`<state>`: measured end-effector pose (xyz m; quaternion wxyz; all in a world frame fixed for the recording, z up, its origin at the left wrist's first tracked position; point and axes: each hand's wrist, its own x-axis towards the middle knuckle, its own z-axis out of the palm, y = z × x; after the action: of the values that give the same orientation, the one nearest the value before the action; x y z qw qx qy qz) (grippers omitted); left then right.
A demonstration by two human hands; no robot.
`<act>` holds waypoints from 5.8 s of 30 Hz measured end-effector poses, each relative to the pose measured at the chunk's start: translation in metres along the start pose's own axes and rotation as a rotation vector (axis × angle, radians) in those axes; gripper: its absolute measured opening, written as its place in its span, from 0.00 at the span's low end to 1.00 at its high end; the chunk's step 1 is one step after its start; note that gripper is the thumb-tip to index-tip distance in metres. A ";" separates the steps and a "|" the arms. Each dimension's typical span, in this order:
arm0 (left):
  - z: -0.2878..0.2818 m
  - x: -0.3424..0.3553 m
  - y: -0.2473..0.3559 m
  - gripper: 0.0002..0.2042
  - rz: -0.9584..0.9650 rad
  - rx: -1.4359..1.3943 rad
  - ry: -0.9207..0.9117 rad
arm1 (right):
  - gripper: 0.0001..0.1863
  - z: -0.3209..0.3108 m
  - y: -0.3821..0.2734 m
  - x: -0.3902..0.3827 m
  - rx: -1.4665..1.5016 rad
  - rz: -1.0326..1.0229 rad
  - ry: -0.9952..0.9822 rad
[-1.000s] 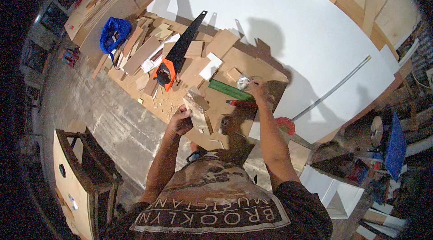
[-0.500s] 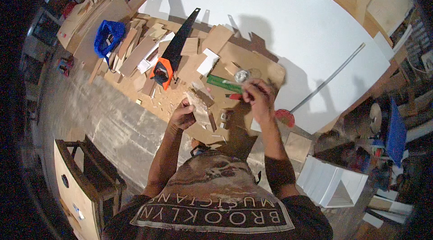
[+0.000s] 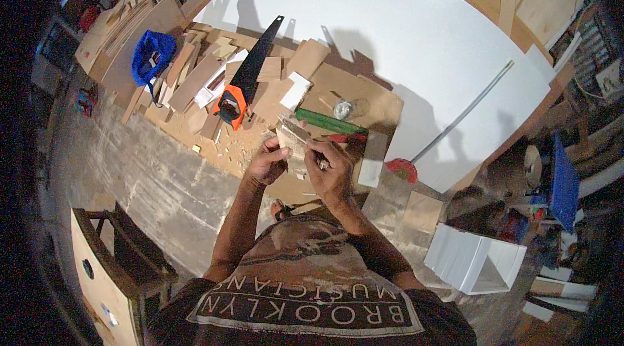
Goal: The person assembles small wooden components by hand, marking them with a pencil and fitting them together on a workbench.
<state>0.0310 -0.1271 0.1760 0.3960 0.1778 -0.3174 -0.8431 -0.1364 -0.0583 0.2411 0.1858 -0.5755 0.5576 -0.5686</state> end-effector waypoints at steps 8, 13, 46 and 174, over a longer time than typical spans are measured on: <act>0.006 -0.002 0.001 0.25 0.068 0.102 0.040 | 0.08 0.009 -0.004 -0.007 -0.165 -0.185 -0.006; -0.003 0.000 -0.004 0.27 0.012 0.139 0.045 | 0.09 0.005 -0.006 -0.007 -0.269 -0.301 -0.077; -0.015 -0.016 -0.008 0.20 0.026 0.127 0.335 | 0.09 -0.003 0.312 0.089 -0.365 0.261 -0.063; -0.018 0.007 0.003 0.28 0.169 -0.085 0.130 | 0.08 -0.036 0.037 0.022 -0.067 -0.226 -0.180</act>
<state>0.0383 -0.1410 0.1642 0.4926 0.1878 -0.2689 -0.8061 -0.1890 -0.0729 0.2299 0.1505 -0.6894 0.4888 -0.5130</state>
